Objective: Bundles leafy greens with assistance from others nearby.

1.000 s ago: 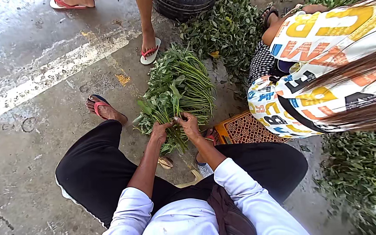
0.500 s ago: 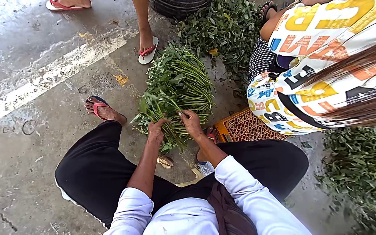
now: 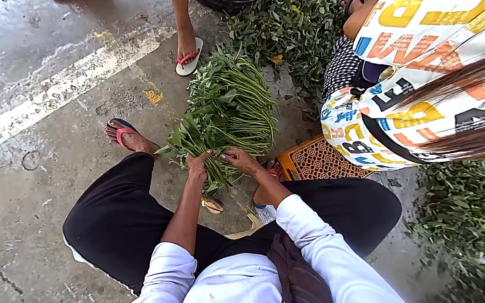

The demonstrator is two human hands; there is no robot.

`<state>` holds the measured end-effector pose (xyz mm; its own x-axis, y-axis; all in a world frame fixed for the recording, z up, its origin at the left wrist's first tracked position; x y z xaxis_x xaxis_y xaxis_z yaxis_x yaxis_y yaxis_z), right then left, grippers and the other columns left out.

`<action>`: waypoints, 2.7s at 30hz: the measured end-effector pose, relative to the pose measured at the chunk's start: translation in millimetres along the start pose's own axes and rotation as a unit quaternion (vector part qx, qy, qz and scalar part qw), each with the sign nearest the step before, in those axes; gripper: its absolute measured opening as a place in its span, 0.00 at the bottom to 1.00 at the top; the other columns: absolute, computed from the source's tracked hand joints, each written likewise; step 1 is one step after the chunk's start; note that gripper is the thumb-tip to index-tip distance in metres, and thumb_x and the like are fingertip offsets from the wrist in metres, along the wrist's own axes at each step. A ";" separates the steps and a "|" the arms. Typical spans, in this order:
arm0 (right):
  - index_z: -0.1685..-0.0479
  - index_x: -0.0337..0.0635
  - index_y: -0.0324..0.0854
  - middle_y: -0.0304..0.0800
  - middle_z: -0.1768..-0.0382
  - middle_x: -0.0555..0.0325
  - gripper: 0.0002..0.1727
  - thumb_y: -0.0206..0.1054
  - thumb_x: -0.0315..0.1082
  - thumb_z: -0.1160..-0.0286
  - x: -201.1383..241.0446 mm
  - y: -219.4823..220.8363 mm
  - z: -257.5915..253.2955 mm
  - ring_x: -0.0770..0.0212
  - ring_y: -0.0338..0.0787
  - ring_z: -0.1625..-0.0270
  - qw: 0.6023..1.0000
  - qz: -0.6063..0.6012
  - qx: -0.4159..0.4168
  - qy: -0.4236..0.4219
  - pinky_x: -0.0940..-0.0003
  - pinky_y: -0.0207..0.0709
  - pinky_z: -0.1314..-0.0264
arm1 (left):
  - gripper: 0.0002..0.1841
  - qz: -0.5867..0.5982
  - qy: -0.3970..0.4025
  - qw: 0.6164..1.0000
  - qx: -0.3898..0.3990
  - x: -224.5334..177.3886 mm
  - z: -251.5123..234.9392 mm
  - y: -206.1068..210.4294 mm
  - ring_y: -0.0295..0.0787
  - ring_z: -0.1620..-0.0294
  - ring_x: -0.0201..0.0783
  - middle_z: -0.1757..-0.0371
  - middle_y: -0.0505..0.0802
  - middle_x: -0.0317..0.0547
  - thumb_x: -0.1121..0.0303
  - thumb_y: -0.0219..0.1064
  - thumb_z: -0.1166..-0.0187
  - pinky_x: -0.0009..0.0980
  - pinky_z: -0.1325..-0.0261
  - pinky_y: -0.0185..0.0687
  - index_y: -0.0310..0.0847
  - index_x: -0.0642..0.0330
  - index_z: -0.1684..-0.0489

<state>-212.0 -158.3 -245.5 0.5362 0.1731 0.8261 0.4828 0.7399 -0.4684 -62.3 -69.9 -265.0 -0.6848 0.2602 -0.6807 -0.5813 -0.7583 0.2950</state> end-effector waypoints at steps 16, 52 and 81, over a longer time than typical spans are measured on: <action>0.38 0.34 0.85 0.88 0.36 0.36 0.16 0.66 0.30 0.20 -26.2 -39.3 -39.8 0.35 0.84 0.30 0.934 0.333 -0.101 0.074 0.34 0.71 0.30 | 0.23 0.018 -0.053 0.998 -0.036 4.7 -0.9 1.3 0.87 0.62 0.44 0.56 0.84 0.50 0.91 0.66 0.31 0.44 0.58 0.90 0.71 0.64 0.40; 0.41 0.31 0.84 0.93 0.49 0.35 0.19 0.55 0.38 0.07 -58.2 25.1 6.7 0.37 0.92 0.42 0.988 0.053 -0.031 0.140 0.36 0.79 0.33 | 0.36 -0.098 -0.045 0.993 -0.041 21.1 -20.3 -1.7 0.89 0.52 0.51 0.41 0.85 0.65 0.90 0.72 0.35 0.48 0.50 0.90 0.63 0.69 0.23; 0.37 0.30 0.82 0.92 0.52 0.36 0.18 0.66 0.37 0.15 -26.4 -105.3 -24.7 0.42 0.94 0.54 0.970 0.074 -0.160 0.167 0.43 0.86 0.43 | 0.24 0.012 -0.043 0.996 -0.071 7.0 -13.9 -2.2 0.92 0.65 0.48 0.53 0.88 0.59 0.80 0.68 0.22 0.44 0.61 0.92 0.65 0.67 0.28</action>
<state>-259.9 -256.7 -225.7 0.7844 0.0011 0.6202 0.5457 0.4739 -0.6911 -59.7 -74.7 -279.8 -0.7366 0.2860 -0.6128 -0.4997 -0.8408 0.2083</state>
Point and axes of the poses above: each hand's wrist, its own z-axis away from the middle knuckle, its own y-axis out of the palm, x = y × z, the point moved 6 cm from there along -z, towards the middle knuckle
